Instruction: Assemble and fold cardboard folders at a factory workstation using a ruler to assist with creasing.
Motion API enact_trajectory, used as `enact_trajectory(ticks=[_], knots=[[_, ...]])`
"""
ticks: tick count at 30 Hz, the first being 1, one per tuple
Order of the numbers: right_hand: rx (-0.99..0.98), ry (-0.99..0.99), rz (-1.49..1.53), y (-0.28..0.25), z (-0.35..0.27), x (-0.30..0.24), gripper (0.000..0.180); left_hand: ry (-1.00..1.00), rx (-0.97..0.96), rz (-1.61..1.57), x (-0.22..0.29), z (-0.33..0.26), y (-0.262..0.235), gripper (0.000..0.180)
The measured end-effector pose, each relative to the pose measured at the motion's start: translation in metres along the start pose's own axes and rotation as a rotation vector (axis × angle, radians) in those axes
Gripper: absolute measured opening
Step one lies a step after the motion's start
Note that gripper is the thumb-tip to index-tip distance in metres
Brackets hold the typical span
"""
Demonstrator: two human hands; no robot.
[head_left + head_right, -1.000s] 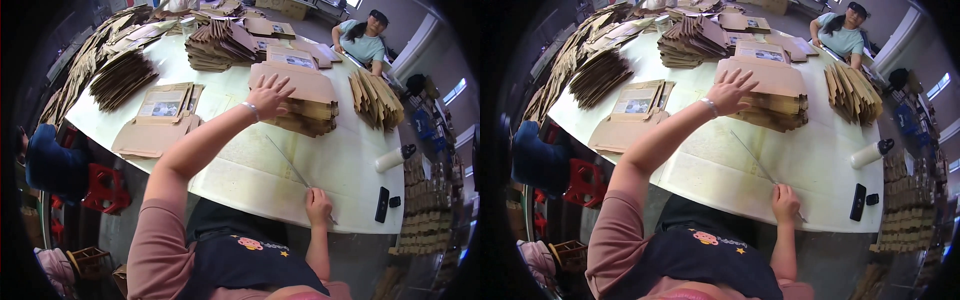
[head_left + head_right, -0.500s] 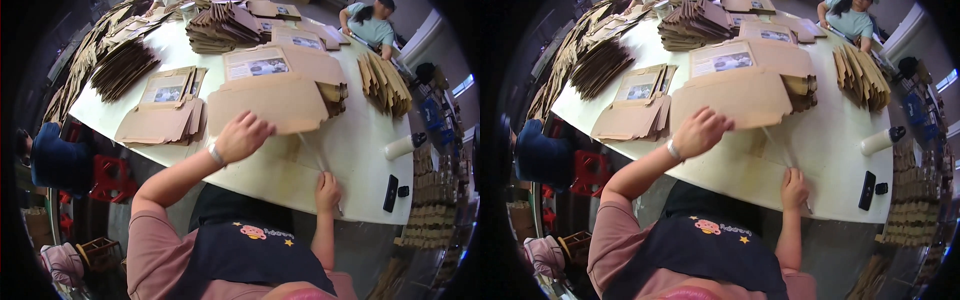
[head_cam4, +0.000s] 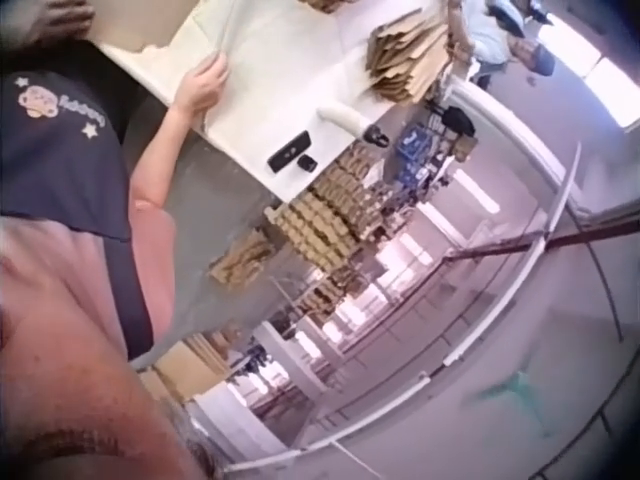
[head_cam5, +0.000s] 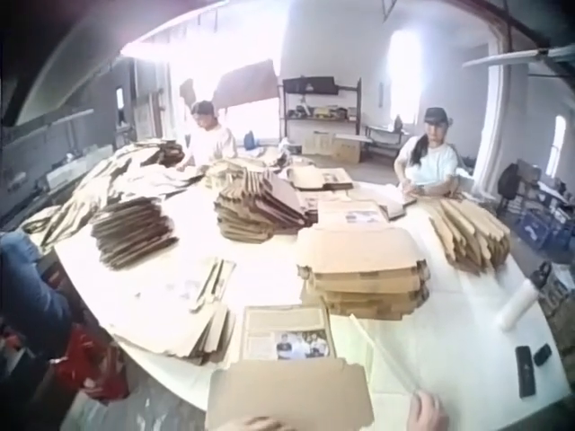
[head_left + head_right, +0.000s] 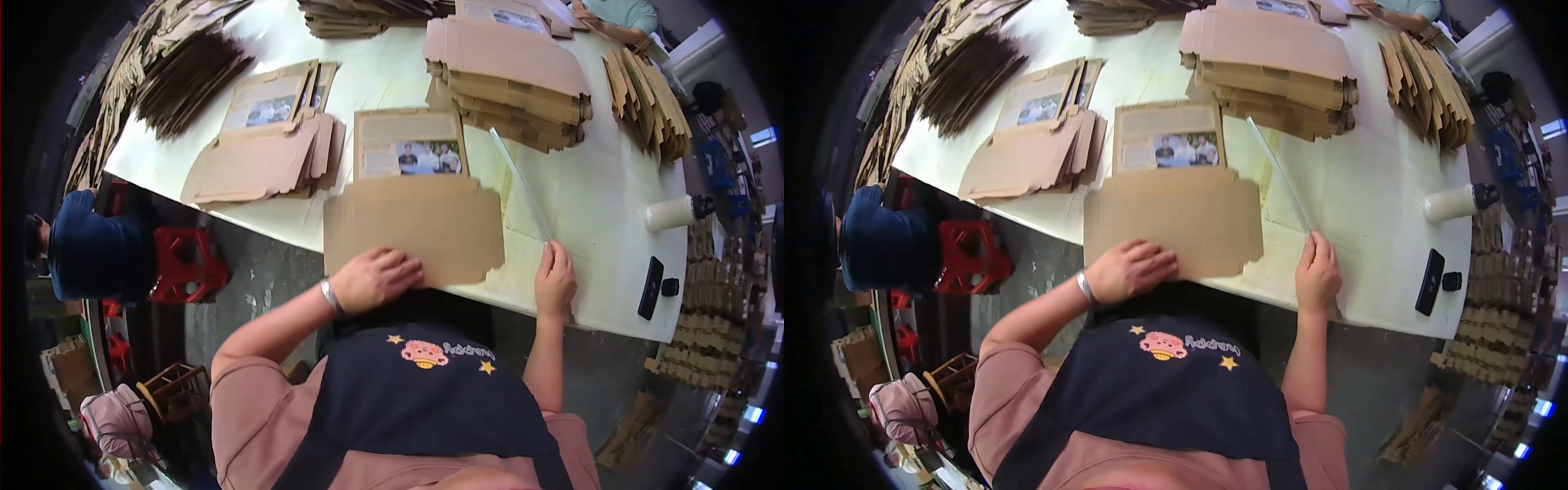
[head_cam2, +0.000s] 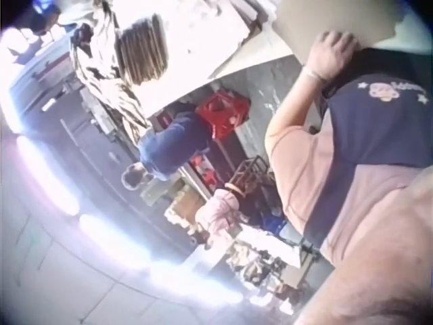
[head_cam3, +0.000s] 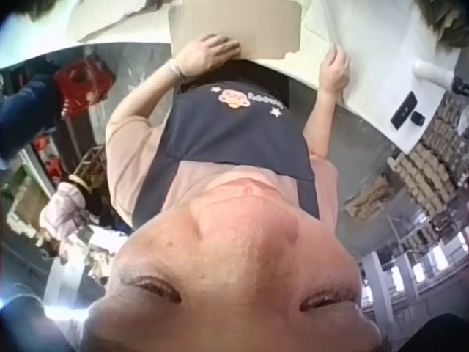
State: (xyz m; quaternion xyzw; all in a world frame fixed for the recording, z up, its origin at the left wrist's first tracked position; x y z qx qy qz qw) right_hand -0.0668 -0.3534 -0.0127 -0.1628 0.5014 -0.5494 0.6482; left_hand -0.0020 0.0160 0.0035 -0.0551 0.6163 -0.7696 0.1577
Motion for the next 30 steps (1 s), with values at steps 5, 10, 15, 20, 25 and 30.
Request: enact_trajectory(ticks=[5, 10, 15, 20, 25, 30], knots=[[-0.086, -0.022, 0.319, -0.040, -0.001, 0.011, 0.018, -0.091, 0.077, -0.269, -0.048, 0.040, -0.001, 0.034], [-0.331, 0.129, 0.161, -0.101, 0.023, 0.029, 0.021, -0.260, -0.069, -0.008, -0.081, 0.074, 0.041, 0.064], [-0.529, 0.004, -0.098, -0.145, 0.062, 0.056, 0.029, -0.255, -0.094, 0.013, -0.081, 0.081, 0.054, 0.067], [-0.710, -0.082, -0.026, -0.120, 0.092, 0.067, 0.022, -0.273, -0.084, 0.009, -0.081, 0.081, 0.054, 0.069], [-0.828, -0.090, 0.165, -0.066, 0.086, 0.067, 0.019, -0.292, -0.092, -0.043, -0.081, 0.083, 0.051, 0.073], [-0.847, -0.018, 0.365, -0.020, 0.057, 0.013, 0.019, -0.305, -0.057, -0.047, -0.080, 0.083, 0.055, 0.073]])
Point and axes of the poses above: each hand's wrist, its own z-axis towards the middle knuckle, its own y-axis out of the palm, x = y × z, the point moved 2 cm from there along z, towards the middle knuckle, and after that the axes turned 12 degrees about z, right-handed, at the moved point
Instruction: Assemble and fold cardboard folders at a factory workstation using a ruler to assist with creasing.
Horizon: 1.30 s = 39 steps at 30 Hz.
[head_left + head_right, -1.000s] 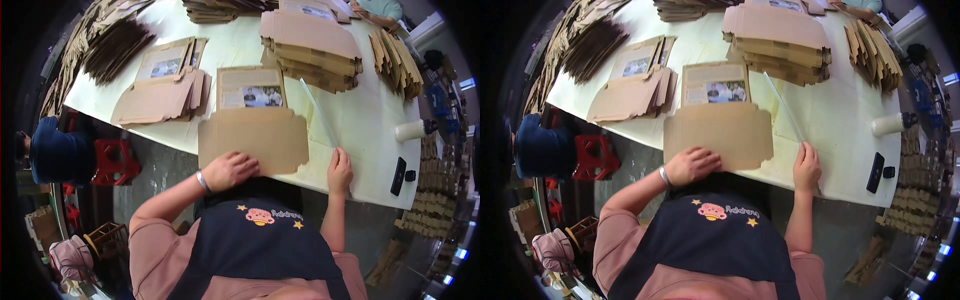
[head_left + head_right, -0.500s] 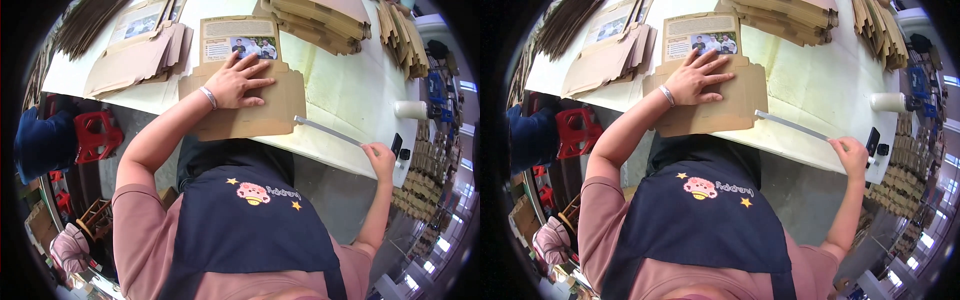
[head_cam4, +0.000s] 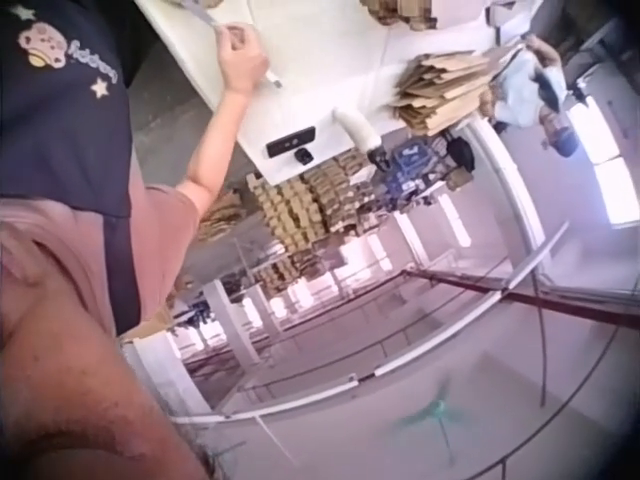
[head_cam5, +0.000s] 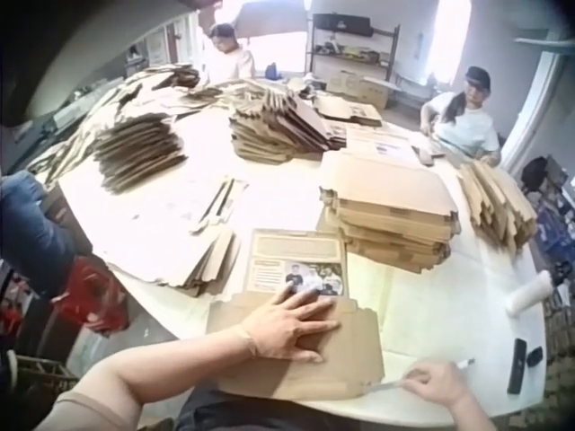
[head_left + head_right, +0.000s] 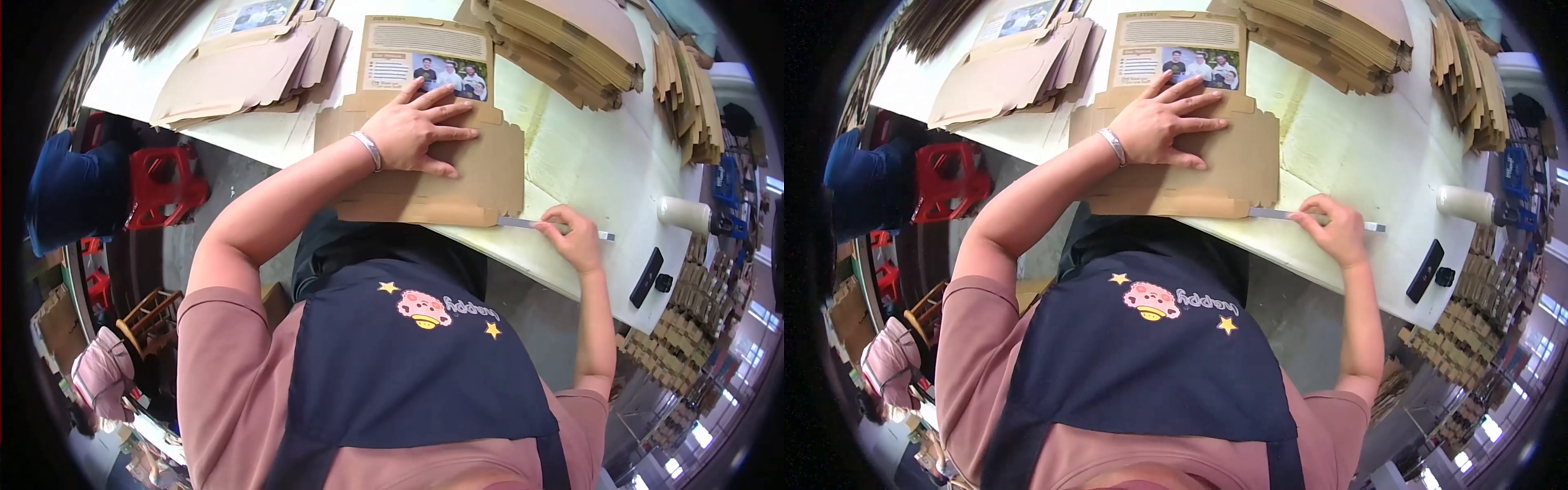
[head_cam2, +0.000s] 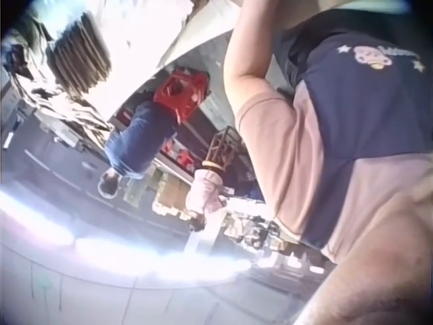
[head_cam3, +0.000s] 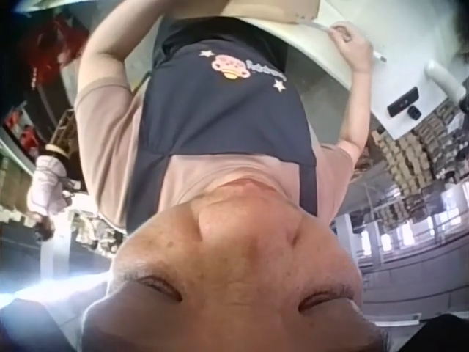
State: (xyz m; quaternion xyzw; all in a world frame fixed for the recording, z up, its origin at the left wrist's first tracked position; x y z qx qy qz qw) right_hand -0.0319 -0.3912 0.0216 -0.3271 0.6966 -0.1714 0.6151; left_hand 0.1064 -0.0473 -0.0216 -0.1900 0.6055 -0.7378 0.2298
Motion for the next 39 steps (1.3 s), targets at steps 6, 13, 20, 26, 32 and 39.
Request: enact_trajectory(ticks=[6, 13, 20, 26, 32, 39], knots=[[0.024, 0.011, -0.099, 0.037, -0.009, -0.030, 0.027, 0.061, 0.006, -0.033, -0.005, -0.002, -0.002, 0.074], [0.216, -0.401, -0.300, 0.037, -0.033, -0.037, 0.022, -0.133, -0.086, 0.026, 0.035, -0.019, -0.018, 0.070], [0.210, -0.456, -0.212, 0.049, -0.037, -0.039, 0.012, -0.251, -0.138, -0.140, 0.076, -0.062, -0.039, 0.082], [-0.222, 0.293, 0.186, 0.031, 0.003, -0.034, 0.029, -0.275, -0.136, -0.098, 0.061, -0.050, -0.030, 0.078], [-0.424, 0.508, 0.163, 0.029, 0.022, -0.040, 0.038, -0.286, -0.013, -0.090, 0.058, -0.048, -0.014, 0.076], [-0.196, 0.237, -0.065, 0.017, -0.015, -0.025, 0.036, -0.272, -0.072, -0.107, 0.061, -0.049, -0.020, 0.071]])
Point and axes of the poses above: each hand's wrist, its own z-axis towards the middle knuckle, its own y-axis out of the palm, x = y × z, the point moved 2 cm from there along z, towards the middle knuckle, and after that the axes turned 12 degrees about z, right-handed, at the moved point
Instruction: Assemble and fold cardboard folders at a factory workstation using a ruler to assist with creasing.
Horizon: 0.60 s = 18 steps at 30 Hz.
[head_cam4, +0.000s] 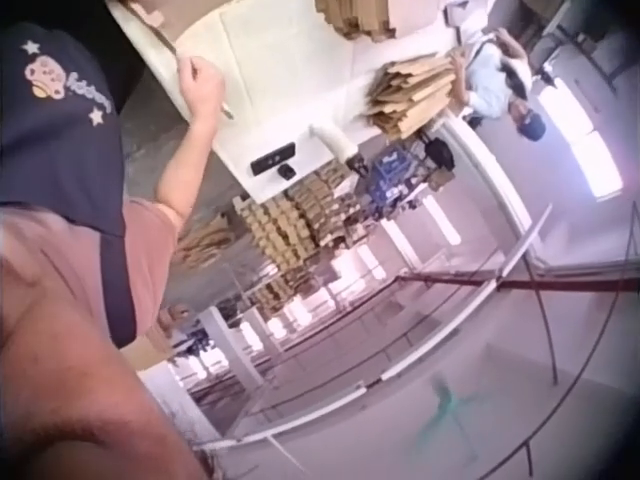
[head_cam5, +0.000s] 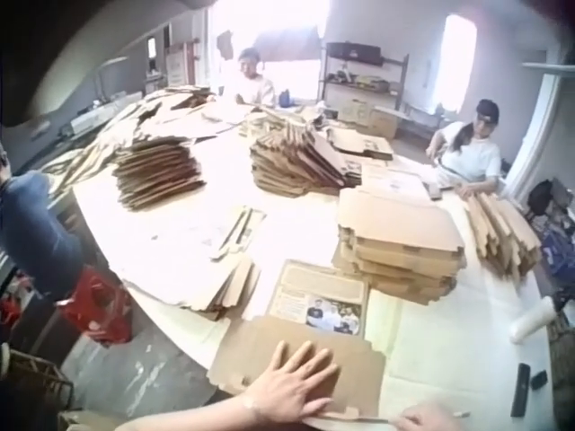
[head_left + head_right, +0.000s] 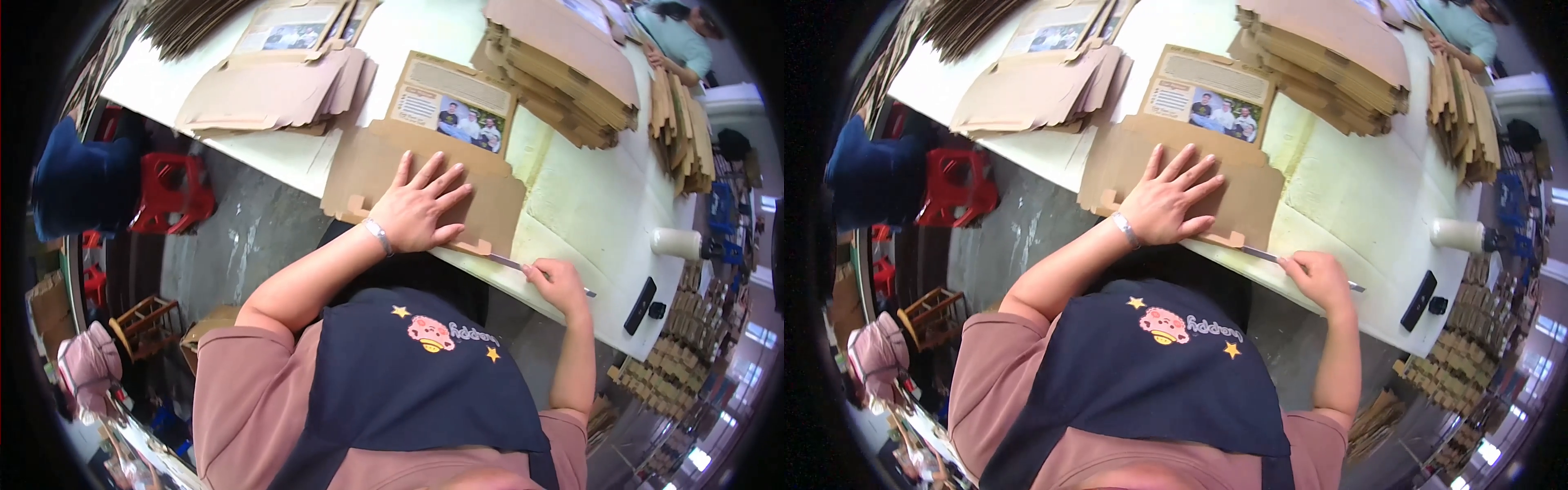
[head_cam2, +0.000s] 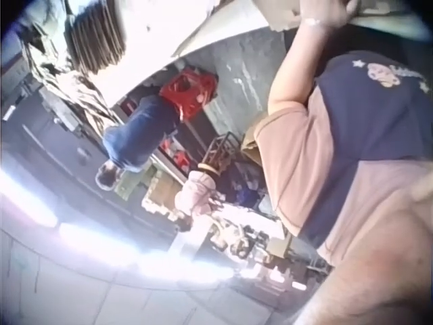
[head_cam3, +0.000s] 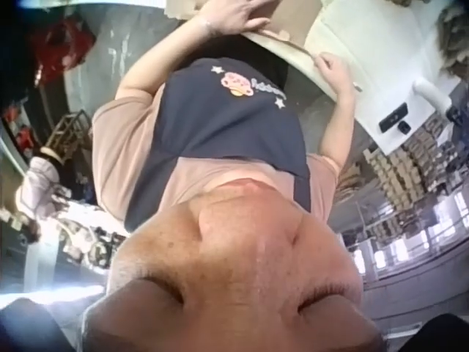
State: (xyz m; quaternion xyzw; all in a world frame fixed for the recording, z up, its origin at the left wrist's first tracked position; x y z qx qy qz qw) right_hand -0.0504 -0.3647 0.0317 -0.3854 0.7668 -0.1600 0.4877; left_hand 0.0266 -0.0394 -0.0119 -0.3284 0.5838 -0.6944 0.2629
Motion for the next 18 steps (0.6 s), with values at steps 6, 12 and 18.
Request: enact_trajectory(ticks=[6, 12, 18], knots=[[0.013, 0.200, 0.100, -0.078, -0.074, 0.066, 0.024, 0.231, -0.078, -0.041, 0.018, -0.043, -0.005, 0.064], [0.293, 0.102, 0.126, -0.106, -0.116, 0.049, 0.016, 0.227, -0.175, -0.162, -0.009, -0.016, -0.009, 0.076], [0.400, 0.137, -0.066, -0.101, -0.122, 0.028, 0.019, 0.208, -0.026, 0.198, -0.050, 0.041, 0.002, 0.113]])
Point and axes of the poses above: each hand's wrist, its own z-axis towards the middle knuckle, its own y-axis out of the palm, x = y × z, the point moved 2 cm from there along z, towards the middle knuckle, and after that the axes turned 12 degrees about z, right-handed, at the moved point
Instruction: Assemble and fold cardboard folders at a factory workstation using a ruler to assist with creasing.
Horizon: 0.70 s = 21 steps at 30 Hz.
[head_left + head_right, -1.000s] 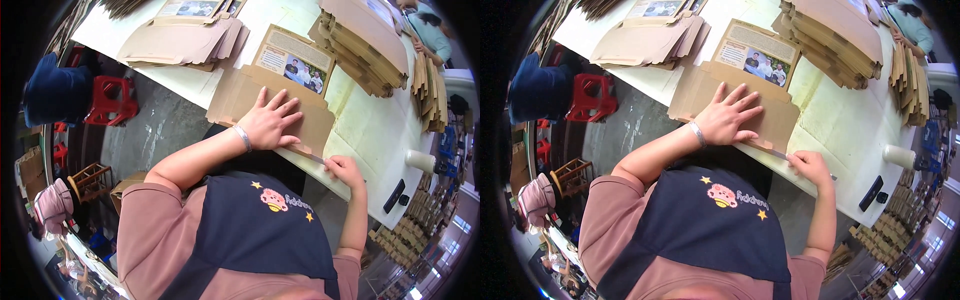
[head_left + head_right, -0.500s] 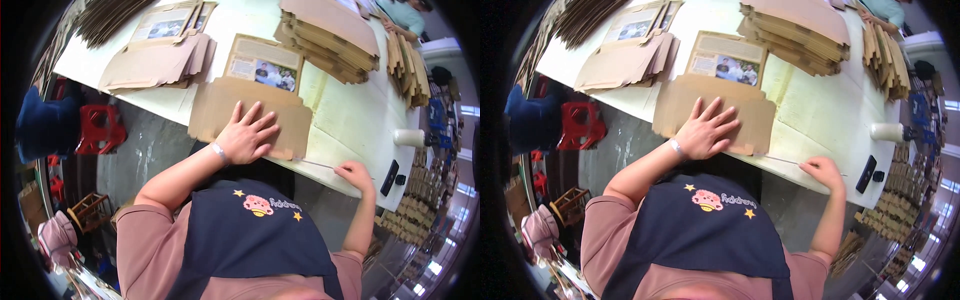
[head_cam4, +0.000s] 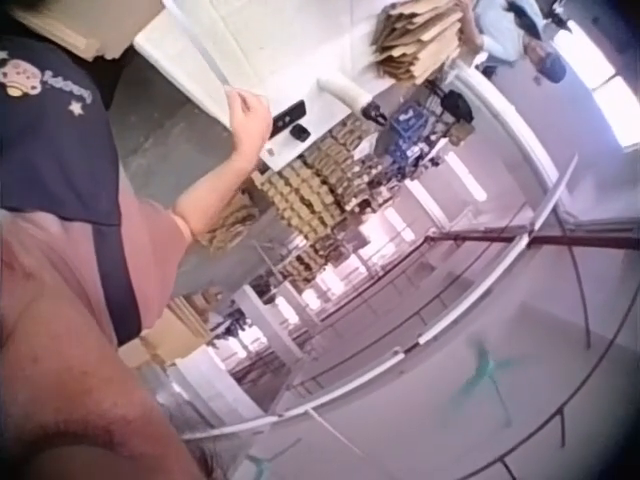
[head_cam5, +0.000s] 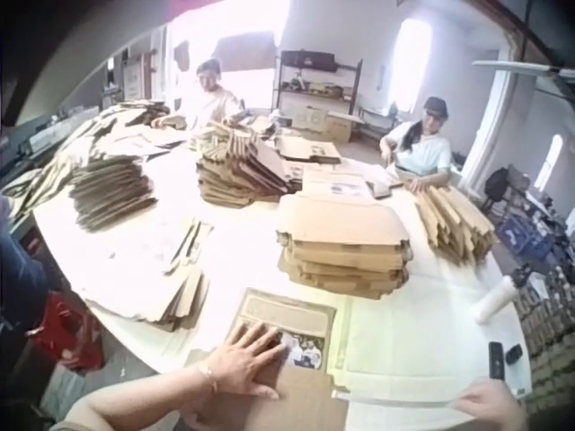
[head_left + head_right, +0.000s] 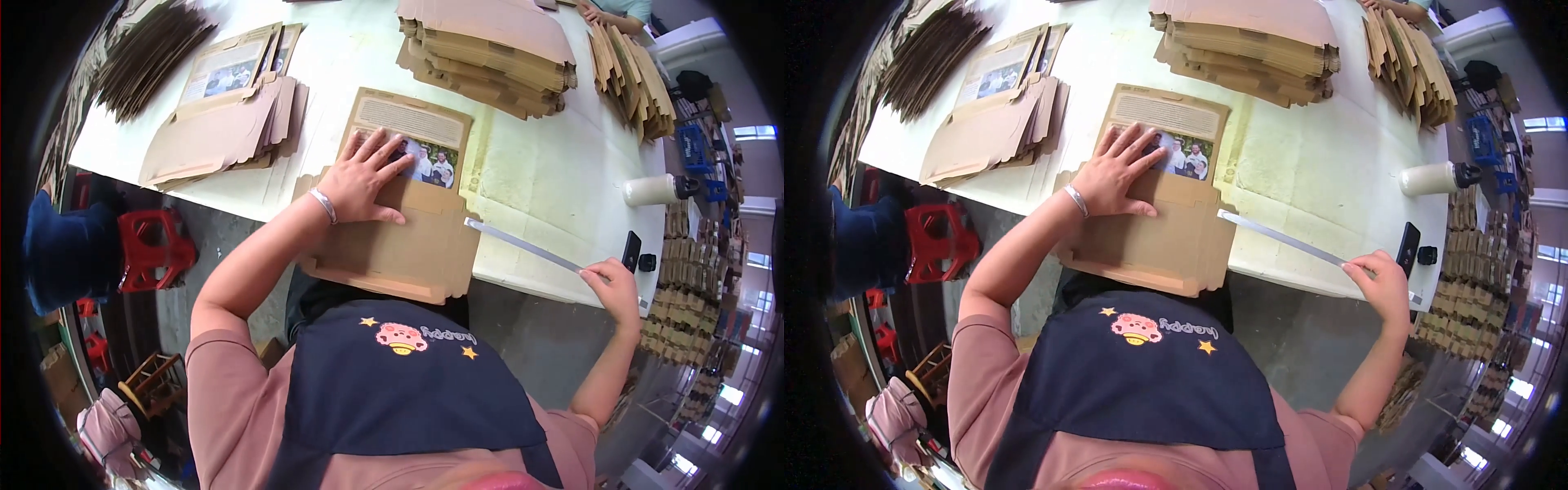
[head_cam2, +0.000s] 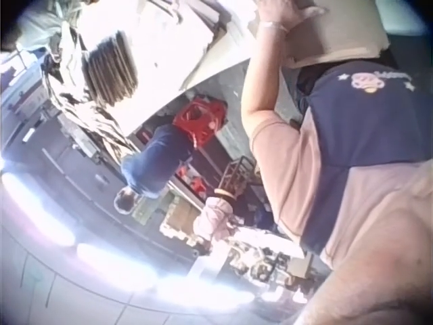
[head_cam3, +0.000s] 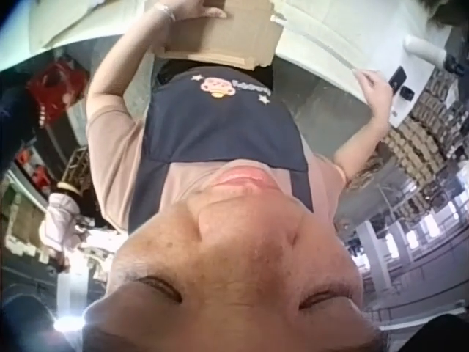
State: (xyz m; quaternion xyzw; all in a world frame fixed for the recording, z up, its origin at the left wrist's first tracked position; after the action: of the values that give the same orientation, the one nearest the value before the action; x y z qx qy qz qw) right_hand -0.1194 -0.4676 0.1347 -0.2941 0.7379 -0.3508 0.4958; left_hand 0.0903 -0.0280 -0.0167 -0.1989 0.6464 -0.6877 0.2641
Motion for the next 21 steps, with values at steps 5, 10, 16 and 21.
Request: enact_trajectory(ticks=[5, 10, 16, 21], knots=[[0.039, -0.003, -0.021, 0.040, 0.005, -0.009, 0.022, 0.056, 0.019, -0.008, -0.004, 0.007, 0.000, 0.111], [0.036, -0.122, 0.022, 0.041, 0.010, -0.008, 0.025, 0.084, 0.026, -0.041, -0.014, 0.007, -0.003, 0.110], [-0.243, 0.003, 0.000, 0.040, 0.033, 0.028, 0.027, 0.078, 0.022, -0.074, -0.013, 0.008, -0.005, 0.108], [-0.153, -0.188, -0.024, 0.076, 0.058, 0.010, 0.028, 0.090, 0.023, -0.095, -0.011, 0.008, -0.010, 0.109]])
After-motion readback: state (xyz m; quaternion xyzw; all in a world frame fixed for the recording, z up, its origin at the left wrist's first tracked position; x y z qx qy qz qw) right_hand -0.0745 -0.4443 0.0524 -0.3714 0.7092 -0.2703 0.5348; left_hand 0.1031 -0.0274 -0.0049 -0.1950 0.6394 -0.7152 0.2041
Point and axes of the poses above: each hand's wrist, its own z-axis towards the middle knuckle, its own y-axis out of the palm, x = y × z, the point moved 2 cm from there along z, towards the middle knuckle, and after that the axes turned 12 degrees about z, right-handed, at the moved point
